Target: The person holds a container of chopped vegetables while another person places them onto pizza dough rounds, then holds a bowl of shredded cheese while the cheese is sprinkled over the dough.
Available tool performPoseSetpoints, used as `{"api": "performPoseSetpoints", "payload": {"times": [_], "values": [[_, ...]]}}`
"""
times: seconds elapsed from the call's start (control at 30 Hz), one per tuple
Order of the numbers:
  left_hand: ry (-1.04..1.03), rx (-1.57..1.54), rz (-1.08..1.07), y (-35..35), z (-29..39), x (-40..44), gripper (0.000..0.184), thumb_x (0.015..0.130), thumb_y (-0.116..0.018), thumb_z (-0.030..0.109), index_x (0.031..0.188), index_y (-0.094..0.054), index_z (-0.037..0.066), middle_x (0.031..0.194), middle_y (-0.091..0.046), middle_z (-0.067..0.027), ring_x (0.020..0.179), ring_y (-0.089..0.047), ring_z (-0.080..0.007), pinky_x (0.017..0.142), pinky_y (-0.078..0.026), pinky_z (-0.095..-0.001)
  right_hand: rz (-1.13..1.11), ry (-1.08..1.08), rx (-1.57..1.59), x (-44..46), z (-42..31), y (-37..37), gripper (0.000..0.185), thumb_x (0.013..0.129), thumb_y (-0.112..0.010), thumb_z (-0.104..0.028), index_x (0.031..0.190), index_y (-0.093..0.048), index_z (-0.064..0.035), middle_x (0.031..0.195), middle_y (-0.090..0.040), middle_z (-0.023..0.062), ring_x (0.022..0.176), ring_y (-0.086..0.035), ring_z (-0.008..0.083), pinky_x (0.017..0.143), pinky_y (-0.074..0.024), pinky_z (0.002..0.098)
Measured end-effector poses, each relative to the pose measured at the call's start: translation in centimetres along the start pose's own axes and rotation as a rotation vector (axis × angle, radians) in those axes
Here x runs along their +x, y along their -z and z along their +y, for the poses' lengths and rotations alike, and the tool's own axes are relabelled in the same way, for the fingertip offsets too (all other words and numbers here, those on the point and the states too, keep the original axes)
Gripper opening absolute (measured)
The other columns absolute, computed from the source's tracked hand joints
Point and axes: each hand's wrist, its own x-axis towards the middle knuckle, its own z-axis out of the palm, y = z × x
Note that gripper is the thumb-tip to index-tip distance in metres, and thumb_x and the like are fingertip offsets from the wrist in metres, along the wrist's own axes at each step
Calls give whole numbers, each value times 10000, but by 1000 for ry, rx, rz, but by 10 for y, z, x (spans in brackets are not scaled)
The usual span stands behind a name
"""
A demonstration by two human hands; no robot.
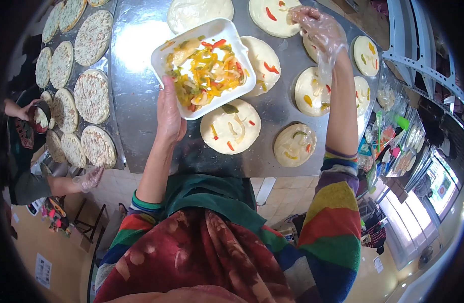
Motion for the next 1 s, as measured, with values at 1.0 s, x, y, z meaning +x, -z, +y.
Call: {"api": "performPoseSetpoints", "payload": {"times": [1.0], "values": [[-88, 37, 3, -2, 18, -15, 761, 932, -374, 585, 1382, -240, -14, 1342, -407, -169, 1229, -475, -245, 984, -467, -375, 393, 540, -725, 73, 1, -33, 209, 814, -616, -230, 916, -665, -53, 851, -683, 162, 790, -657, 304, 742, -508, 381]]}}
